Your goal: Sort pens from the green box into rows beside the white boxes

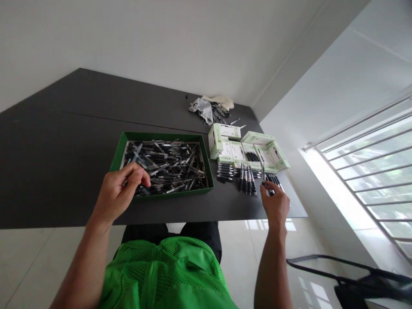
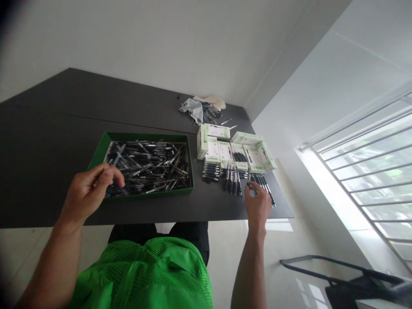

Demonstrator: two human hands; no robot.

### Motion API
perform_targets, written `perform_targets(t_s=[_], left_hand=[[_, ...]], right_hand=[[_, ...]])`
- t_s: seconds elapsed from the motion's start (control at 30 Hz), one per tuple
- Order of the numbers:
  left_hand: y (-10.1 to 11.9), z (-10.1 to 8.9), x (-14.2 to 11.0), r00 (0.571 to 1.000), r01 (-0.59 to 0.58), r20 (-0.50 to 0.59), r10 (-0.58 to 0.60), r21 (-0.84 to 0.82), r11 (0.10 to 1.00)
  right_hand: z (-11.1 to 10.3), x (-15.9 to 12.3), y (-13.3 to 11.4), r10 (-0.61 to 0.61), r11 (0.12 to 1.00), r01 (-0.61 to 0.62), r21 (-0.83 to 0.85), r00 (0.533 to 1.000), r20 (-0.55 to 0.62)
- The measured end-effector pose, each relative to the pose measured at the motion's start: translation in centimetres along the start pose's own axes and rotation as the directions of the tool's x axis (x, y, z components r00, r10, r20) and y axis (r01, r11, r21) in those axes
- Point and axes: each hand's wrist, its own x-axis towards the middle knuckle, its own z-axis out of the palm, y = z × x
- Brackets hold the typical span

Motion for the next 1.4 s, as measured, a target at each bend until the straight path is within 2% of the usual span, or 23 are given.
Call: perform_targets(t_s=[0.17,0.27,0.4,0.47,0.53,0.63,0.73,0.83,1.0,1.4], left_hand=[[0.0,0.0,0.2,1.000,-0.020,-0.008,0.020,0.031,0.999],[-0.1,0.1,0.2,0.999,-0.027,-0.019,0.028,0.058,0.998],[-0.1,0.0,0.2,1.000,-0.007,0.019,0.006,0.080,0.997],[-0.3,-0.1,0.0,1.000,-0.005,0.028,0.003,0.087,0.996],[-0.6,-0.1,-0.1,0.999,-0.007,0.034,0.005,0.079,0.997],[-1.0,0.2,-0.4,1.000,-0.027,0.011,0.028,-0.034,0.999],[-1.3,0.8,-0.6,0.998,-0.005,-0.066,-0.012,-0.252,0.968],[-1.6,1.1,-0.8,0.996,0.034,-0.061,-0.060,-0.361,0.932],[-1.8,0.8,-0.9,0.998,0.065,-0.003,-0.069,-0.286,0.956],[-1.6,0.8,-0.9,0.998,0.051,-0.013,-0.056,-0.259,0.965]], right_hand=[[0.5,0.5,1.0,0.037,0.997,-0.028,-0.068,0.991,0.126],[0.9,0.9,1.1,0.037,0.996,-0.025,-0.081,0.988,0.148],[1.2,1.6,1.1,0.001,0.997,0.011,-0.078,0.987,0.161],[1.2,1.6,0.7,-0.014,0.996,0.026,-0.080,0.989,0.145],[1.3,1.1,-0.3,-0.027,0.996,0.032,-0.079,0.998,0.063],[1.6,-0.8,-2.3,-0.064,0.997,0.062,-0.053,0.997,-0.032],[2.3,-2.9,-4.4,-0.114,0.992,0.115,-0.043,0.993,0.035],[2.9,-3.9,-5.6,-0.116,0.991,0.119,-0.066,0.992,0.053],[3.3,-3.7,-6.1,-0.084,0.990,0.087,-0.113,0.996,0.028],[3.4,-3.6,-6.2,-0.068,0.985,0.074,-0.158,0.997,0.042]])
